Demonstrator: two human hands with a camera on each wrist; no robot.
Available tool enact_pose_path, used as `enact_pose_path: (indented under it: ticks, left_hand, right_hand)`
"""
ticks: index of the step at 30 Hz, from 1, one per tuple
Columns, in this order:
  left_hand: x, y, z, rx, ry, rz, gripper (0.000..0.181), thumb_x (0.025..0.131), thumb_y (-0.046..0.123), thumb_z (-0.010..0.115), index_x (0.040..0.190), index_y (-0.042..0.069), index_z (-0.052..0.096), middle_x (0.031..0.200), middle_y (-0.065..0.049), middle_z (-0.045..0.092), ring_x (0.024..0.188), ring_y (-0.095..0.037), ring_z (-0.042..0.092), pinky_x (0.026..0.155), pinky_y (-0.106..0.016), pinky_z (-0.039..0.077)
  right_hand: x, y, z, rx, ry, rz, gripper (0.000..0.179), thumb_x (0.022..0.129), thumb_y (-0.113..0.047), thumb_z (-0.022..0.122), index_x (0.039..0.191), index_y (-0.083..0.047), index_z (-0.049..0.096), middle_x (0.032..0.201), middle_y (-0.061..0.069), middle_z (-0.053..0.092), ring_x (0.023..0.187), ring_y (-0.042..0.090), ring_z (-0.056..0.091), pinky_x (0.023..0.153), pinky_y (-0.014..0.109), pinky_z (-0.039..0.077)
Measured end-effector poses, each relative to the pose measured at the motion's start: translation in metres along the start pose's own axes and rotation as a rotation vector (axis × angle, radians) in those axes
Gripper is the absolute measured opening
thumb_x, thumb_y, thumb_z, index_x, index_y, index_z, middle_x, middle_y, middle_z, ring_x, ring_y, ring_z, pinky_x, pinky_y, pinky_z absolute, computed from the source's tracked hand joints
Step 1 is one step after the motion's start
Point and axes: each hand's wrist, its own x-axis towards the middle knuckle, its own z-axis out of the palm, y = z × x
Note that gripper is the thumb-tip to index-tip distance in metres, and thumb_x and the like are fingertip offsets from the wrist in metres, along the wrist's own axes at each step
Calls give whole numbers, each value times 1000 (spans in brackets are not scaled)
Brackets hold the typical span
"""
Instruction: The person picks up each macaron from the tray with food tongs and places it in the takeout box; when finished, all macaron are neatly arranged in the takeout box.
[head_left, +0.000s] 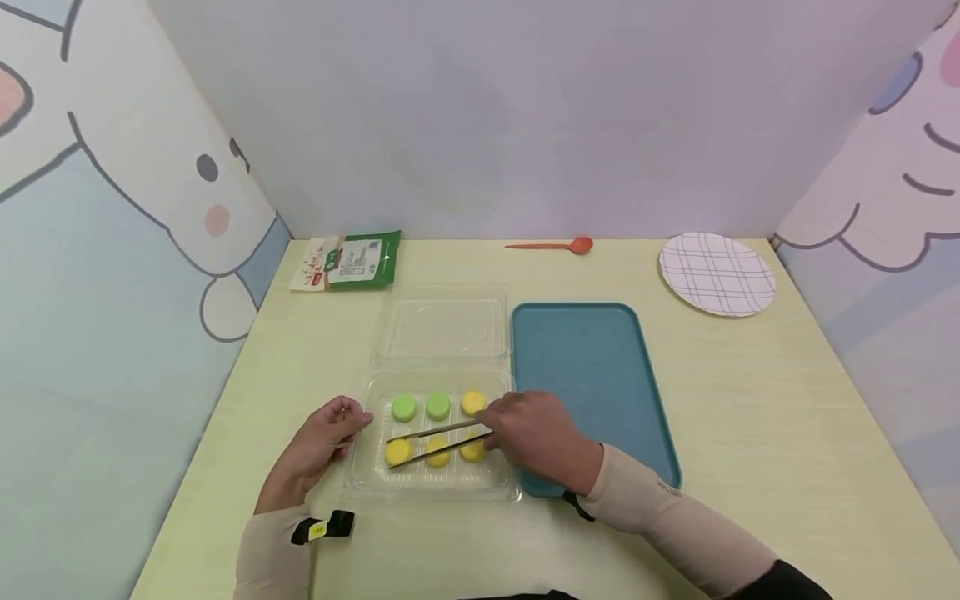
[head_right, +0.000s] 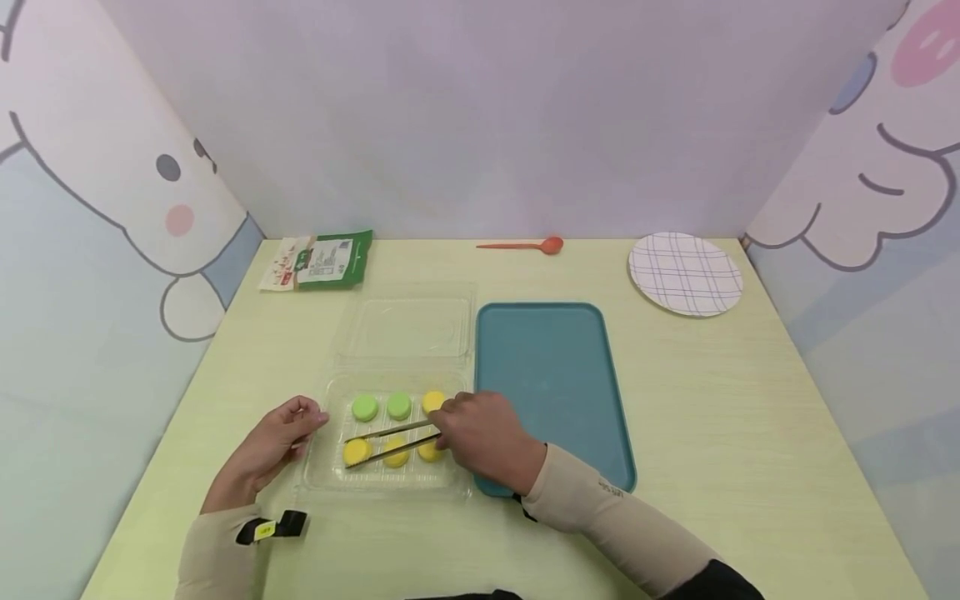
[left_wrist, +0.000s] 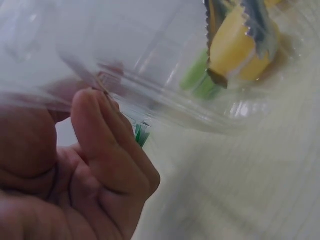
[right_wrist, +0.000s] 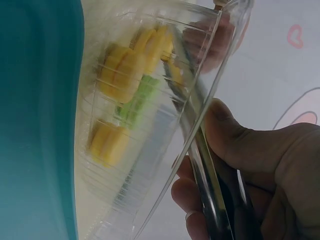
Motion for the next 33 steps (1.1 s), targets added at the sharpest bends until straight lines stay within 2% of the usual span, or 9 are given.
enact_pose_path:
  ticks: [8, 18, 27, 33]
  left_hand:
    - [2, 1, -1, 3, -10, 7, 22, 99, 22, 67, 100, 8, 50, 72, 2, 43, 58, -11, 42, 53, -25, 35]
    - [-1, -1, 0, 13, -1, -9, 22, 99, 21, 67, 100, 7, 50, 73, 2, 43, 59, -11, 42, 53, -24, 35]
    - [0, 1, 0, -3, -13, 19, 23, 99, 21, 67, 99, 6, 50, 72, 2, 42, 56, -10, 40, 51, -23, 34]
    - [-2, -1, -1, -7, -23, 10, 22, 99, 21, 66, 99, 7, 49, 71, 2, 42, 56, -10, 38, 52, -24, 33]
  right_hand:
    - [-2, 2, -1, 16, 5, 13, 34, 74, -31, 90, 101, -18, 74, 84, -6, 71, 71, 13, 66, 56, 27, 50]
    - [-11, 4, -7, 65, 57, 23, 39, 73, -32, 91, 104, -15, 75, 88, -5, 73, 76, 13, 69, 59, 28, 52]
    - [-27, 16, -18, 137, 118, 149, 41, 74, -27, 90, 109, -12, 76, 97, 2, 75, 85, 20, 71, 64, 37, 56]
    - [-45, 28, -23, 137, 166, 240, 49, 69, -27, 93, 112, -13, 76, 101, 2, 75, 89, 21, 71, 66, 38, 57]
